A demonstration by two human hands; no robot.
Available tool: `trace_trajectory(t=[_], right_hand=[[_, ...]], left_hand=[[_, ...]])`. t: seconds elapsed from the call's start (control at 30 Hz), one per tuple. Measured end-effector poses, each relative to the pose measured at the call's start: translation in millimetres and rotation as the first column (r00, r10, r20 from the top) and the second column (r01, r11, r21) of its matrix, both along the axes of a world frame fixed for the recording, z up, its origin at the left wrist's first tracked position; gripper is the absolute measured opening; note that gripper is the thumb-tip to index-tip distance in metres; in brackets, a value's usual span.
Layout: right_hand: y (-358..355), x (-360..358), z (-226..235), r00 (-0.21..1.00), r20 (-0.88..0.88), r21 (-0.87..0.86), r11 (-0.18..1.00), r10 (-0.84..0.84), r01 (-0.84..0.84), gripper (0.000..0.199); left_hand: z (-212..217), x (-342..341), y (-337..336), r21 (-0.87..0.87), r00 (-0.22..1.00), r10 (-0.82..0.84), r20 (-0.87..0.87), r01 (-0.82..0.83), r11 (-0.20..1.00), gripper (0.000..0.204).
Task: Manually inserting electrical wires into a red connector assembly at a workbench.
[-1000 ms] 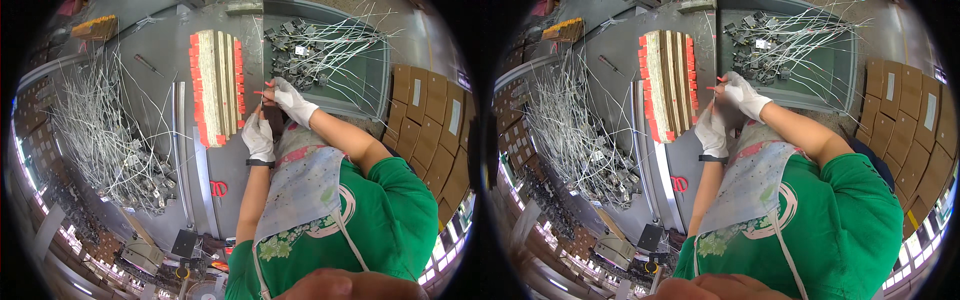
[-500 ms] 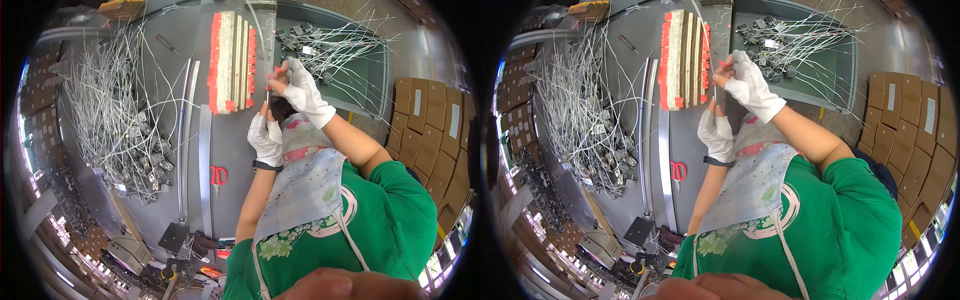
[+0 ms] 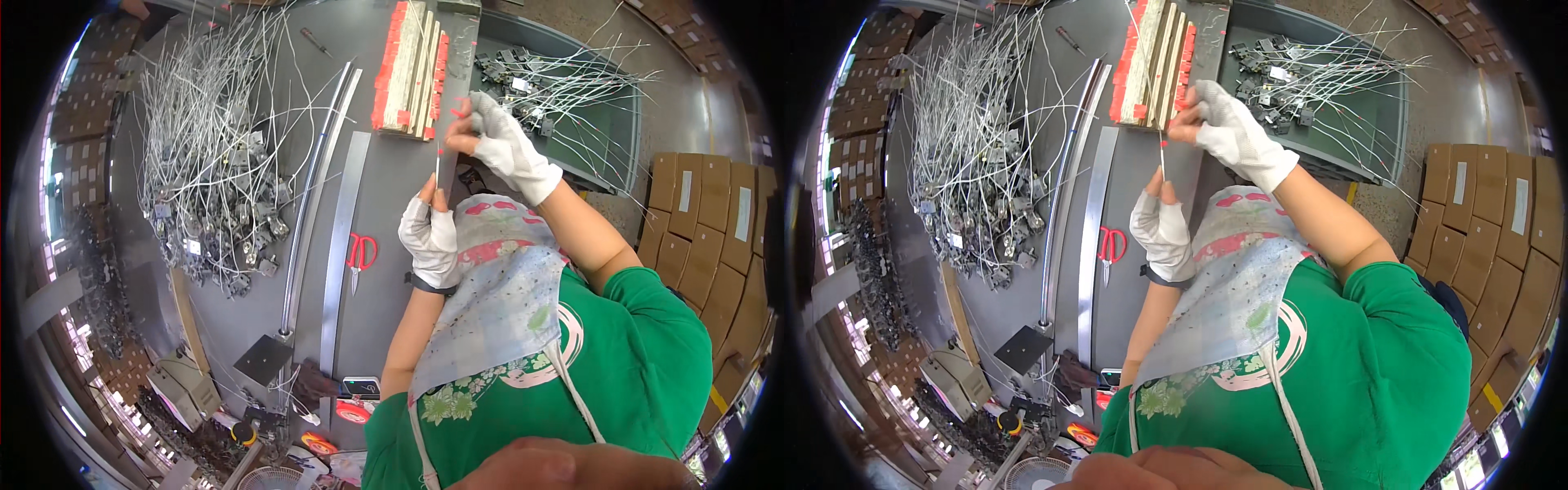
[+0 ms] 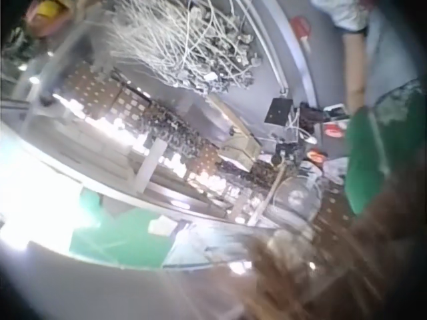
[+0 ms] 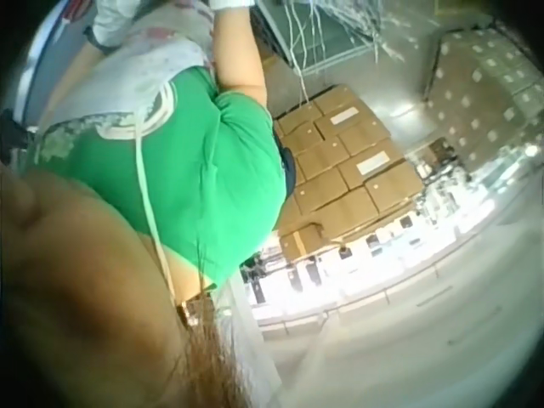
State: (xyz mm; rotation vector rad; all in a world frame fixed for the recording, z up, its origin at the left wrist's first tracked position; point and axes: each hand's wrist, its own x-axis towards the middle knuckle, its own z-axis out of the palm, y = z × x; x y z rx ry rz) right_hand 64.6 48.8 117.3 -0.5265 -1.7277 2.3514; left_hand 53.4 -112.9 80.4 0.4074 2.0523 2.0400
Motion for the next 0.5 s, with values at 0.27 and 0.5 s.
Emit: trace_trajectory(t=[0.27, 0.5], right_hand=[[-30.9, 7.2, 12.3, 0.999, -0.042, 0.137, 0.990, -0.003, 0.009, 0.032], [-41.1, 5.1, 19.7, 0.996, -0.075, -0.168, 0.985, -0.044, 0.030, 0.028]], left_hand=[[-2.1, 3.2, -20.1, 0.060, 0.997, 0.066, 0.028, -0.068, 0.996, 0.022], [1.8, 1.0, -27.0, 0.063, 0.999, 0.035, 0.005, -0.035, 0.997, 0.026]])
